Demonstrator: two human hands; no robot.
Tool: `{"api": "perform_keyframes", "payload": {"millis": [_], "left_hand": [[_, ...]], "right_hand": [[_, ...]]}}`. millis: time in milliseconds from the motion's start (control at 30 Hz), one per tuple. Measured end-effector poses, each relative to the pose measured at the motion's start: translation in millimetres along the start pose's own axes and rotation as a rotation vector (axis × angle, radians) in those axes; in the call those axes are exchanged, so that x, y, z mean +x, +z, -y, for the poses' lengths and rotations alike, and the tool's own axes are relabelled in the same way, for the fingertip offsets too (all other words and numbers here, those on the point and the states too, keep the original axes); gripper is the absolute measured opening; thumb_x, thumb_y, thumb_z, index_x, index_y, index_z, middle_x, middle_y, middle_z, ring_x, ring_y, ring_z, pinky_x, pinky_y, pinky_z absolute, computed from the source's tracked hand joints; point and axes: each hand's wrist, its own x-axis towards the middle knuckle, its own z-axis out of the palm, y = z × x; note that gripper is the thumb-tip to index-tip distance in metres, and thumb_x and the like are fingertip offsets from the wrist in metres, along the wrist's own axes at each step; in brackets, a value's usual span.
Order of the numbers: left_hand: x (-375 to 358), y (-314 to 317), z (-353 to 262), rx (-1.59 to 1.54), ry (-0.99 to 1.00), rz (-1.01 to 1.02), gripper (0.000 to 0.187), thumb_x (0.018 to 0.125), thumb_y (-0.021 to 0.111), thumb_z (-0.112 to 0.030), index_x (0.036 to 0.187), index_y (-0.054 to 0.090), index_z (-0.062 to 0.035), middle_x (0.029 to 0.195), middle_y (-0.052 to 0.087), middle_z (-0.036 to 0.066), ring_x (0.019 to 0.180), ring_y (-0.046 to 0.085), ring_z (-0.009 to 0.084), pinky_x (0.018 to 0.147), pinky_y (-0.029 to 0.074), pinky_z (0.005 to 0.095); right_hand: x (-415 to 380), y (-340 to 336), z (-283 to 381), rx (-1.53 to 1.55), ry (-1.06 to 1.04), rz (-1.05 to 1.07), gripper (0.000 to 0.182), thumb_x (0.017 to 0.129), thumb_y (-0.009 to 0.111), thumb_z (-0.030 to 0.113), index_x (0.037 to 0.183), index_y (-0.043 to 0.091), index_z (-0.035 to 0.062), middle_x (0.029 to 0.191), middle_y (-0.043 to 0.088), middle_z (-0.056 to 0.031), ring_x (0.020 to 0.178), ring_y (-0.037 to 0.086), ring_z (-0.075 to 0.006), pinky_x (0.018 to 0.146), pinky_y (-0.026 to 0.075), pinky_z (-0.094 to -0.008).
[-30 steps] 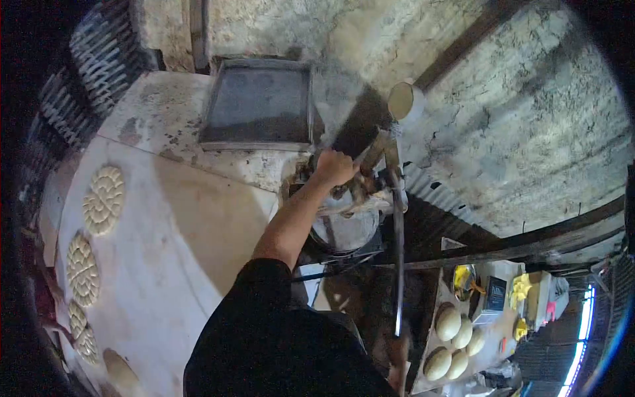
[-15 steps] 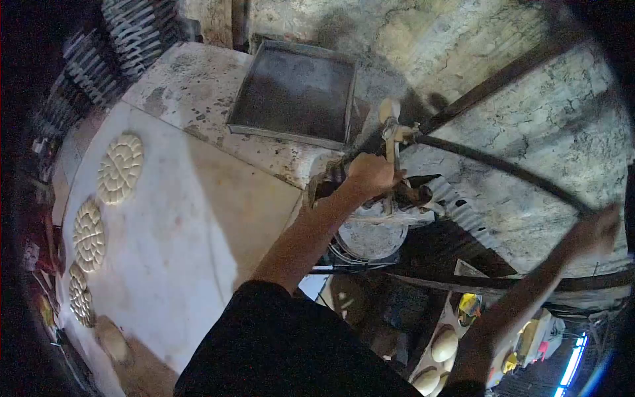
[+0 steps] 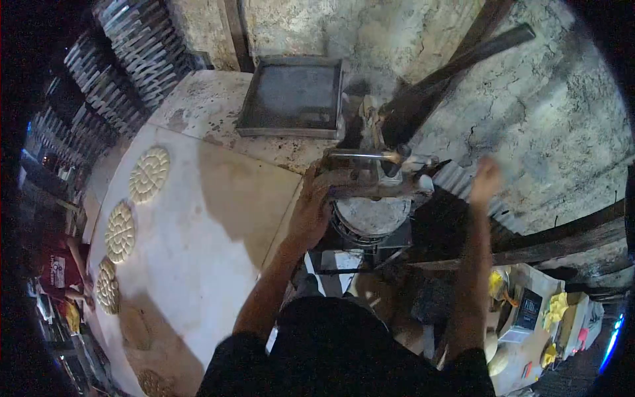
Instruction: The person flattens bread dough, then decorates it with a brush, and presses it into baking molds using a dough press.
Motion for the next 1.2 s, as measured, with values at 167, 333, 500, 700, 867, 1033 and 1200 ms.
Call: {"api": "perform_keyframes", "payload": {"millis": [167,333,500,700,867,1033,1200], "left_hand": [[-308,-8,59,-0.606,-1.162,0.246,0.032,0.099,0.055,-0.022,0.126,0.060,-0.0060,0.097,0.068,0.010,0.074,0.065,0.0186,0.059,0.051,0.0371],[-493,-61,71,-1.971,-1.418,-0.019,0.041,0.096,0.056,-0.036,0.122,0.059,-0.0043,0.105,0.066,0.013,0.087,0.066,0.0278,0.059,0.050,0.0391],[-405,7,58,0.240,-0.835,0.769,0.027,0.095,0.054,-0.025,0.112,0.062,-0.0049,0.103,0.064,0.013,0.095,0.062,0.0324,0.079,0.052,0.0443],[-359,180,128,0.000,-0.428,1.273,0.053,0.087,0.061,-0.020,0.139,0.053,-0.0082,0.122,0.062,0.023,0.113,0.059,0.0372,0.099,0.047,0.0433],[-298,285,121,-0.533,-1.322,0.497,0.049,0.104,0.046,-0.040,0.139,0.052,-0.0064,0.131,0.058,0.020,0.114,0.057,0.0355,0.094,0.048,0.0446],[-343,289,88,-0.540,-1.417,0.042,0.049,0.102,0.047,-0.035,0.140,0.049,-0.0035,0.118,0.061,0.020,0.104,0.060,0.0356,0.088,0.050,0.0451],[-442,226,39,-0.164,-1.281,0.197,0.045,0.102,0.046,-0.028,0.137,0.050,0.0001,0.103,0.066,0.019,0.092,0.065,0.0366,0.082,0.052,0.0457]], "right_hand": [[-317,12,-197,-0.195,0.814,0.685,0.041,0.102,0.051,0.035,0.124,0.063,0.0024,0.118,0.063,-0.0232,0.100,0.062,-0.0357,0.090,0.047,-0.0428],[-453,72,-125,0.452,1.539,0.724,0.040,0.100,0.052,0.036,0.120,0.064,0.0035,0.111,0.063,-0.0205,0.093,0.061,-0.0328,0.084,0.047,-0.0416],[-459,150,-70,0.768,1.612,0.578,0.039,0.099,0.053,0.038,0.116,0.065,0.0046,0.104,0.063,-0.0179,0.086,0.060,-0.0299,0.077,0.047,-0.0405],[-461,88,-131,0.735,1.610,0.477,0.038,0.098,0.053,0.039,0.111,0.066,0.0059,0.095,0.063,-0.0148,0.078,0.059,-0.0265,0.070,0.047,-0.0391],[-483,-18,-228,0.570,1.623,0.387,0.038,0.096,0.054,0.041,0.107,0.067,0.0070,0.088,0.064,-0.0121,0.071,0.058,-0.0237,0.063,0.047,-0.0380],[-512,-118,-255,0.426,1.690,0.371,0.037,0.095,0.055,0.042,0.103,0.068,0.0081,0.081,0.064,-0.0095,0.064,0.057,-0.0208,0.057,0.046,-0.0369],[-514,-175,-195,0.512,1.752,0.369,0.035,0.094,0.056,0.043,0.095,0.066,0.0097,0.074,0.062,-0.0066,0.057,0.055,-0.0170,0.050,0.045,-0.0350]]}}
